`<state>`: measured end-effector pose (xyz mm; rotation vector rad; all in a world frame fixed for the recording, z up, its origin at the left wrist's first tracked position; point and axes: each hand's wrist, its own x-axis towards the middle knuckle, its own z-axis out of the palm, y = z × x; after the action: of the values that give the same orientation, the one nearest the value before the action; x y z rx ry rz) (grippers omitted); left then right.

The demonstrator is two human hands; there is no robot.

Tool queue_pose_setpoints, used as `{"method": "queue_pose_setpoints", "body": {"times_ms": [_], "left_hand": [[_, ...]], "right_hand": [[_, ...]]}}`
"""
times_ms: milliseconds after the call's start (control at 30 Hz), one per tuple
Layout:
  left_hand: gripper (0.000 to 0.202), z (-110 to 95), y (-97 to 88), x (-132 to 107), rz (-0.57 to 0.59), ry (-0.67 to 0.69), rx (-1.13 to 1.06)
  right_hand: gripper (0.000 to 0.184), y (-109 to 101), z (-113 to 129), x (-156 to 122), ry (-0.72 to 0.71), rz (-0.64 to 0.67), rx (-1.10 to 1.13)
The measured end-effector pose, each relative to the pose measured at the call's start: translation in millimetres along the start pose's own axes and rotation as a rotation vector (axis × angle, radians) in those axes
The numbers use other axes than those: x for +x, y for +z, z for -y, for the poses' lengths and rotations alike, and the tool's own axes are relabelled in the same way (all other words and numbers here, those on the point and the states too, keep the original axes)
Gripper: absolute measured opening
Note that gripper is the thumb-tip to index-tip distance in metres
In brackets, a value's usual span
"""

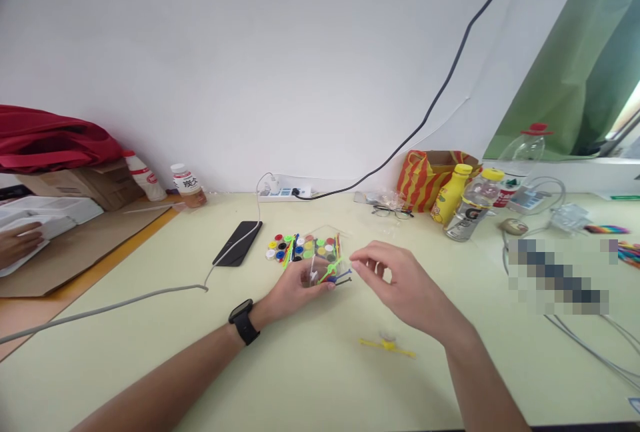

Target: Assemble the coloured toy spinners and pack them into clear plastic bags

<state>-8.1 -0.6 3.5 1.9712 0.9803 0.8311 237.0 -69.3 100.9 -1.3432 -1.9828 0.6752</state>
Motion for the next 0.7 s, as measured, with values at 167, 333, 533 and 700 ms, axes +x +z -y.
{"method": "queue_pose_setpoints", "body": {"times_ms": [167, 333, 533, 700], "left_hand": [[0.043, -1, -0.4, -1, -0.009, -0.02, 0.007], [0.042, 0, -0.2, -1, -0.012, -0.03, 0.005], [0.038, -1, -0.4, -1, -0.003, -0.018, 0.009], [0.038, 1, 0.7, 0, -0.005, -0.011, -0.008]], "right_hand": [[0.026, 8, -26, -31, 0.098, 0.329, -0.138], [0.011, 16, -49, -47, 0.207, 0.486, -0.153], [0.009, 3, -27, -32, 0.104, 0.362, -0.004], [0.016, -6, 15, -6, -0.161, -0.054, 0.221]]}}
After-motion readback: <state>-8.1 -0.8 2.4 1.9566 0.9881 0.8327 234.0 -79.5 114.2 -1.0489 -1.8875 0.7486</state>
